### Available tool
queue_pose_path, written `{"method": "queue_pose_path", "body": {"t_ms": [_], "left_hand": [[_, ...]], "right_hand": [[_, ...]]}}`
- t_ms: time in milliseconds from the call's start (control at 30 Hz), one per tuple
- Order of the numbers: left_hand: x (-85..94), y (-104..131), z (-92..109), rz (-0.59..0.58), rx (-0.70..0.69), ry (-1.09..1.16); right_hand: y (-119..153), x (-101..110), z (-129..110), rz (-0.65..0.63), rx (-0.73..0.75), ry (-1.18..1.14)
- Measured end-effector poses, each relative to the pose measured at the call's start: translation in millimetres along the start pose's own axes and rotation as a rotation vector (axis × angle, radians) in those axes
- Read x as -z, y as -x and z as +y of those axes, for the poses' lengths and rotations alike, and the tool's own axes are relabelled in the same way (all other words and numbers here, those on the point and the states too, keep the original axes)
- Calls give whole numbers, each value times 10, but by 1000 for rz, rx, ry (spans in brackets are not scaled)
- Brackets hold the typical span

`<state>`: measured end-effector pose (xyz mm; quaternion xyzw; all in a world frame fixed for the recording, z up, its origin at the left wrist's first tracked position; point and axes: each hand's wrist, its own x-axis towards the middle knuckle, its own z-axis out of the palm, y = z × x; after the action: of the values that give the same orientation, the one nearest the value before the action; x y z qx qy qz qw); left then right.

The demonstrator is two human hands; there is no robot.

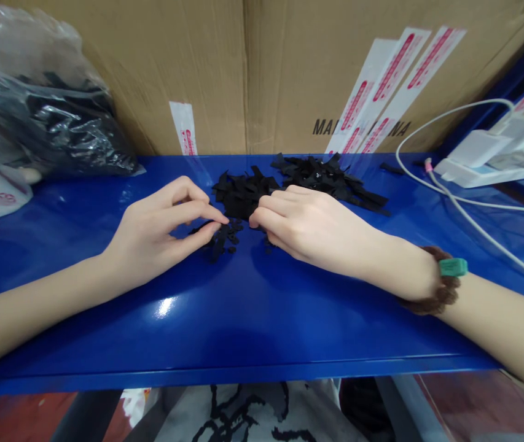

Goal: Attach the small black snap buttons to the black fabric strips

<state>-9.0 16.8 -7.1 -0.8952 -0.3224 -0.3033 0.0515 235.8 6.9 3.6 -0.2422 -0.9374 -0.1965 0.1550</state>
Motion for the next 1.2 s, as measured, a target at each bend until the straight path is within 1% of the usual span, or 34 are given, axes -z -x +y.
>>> {"method": "queue_pose_path", "body": {"t_ms": [167, 333, 467, 633, 767, 833, 900, 1033, 1133, 1200], "left_hand": [[-28, 41, -14, 14, -34, -26], [-24, 46, -10, 6, 28, 1], [-7, 9, -3, -18, 42, 43], [-6, -31, 11, -20, 40, 254], [-16, -42, 21, -36, 117, 455], [-27, -40, 19, -38, 157, 547], [-38, -37, 15, -47, 195, 611], [-48, -30, 16, -91, 252, 665], [-47, -25, 30, -109, 242, 678], [-43, -23, 46, -114, 230, 686]], "right_hand": [[2, 5, -5, -4, 20, 0], [-8, 10, -13, -9, 33, 2], [-5, 11, -5, -12, 44, 2], [1, 3, -1, -2, 53, -1], [-9, 7, -13, 24, 47, -9], [-13, 13, -26, 41, 28, -52], [-16, 17, -46, 56, -16, -154], [-23, 13, -108, 71, -184, -477], [-38, 4, -156, 49, -363, -725], [-51, -1, -183, 54, -499, -851]]}}
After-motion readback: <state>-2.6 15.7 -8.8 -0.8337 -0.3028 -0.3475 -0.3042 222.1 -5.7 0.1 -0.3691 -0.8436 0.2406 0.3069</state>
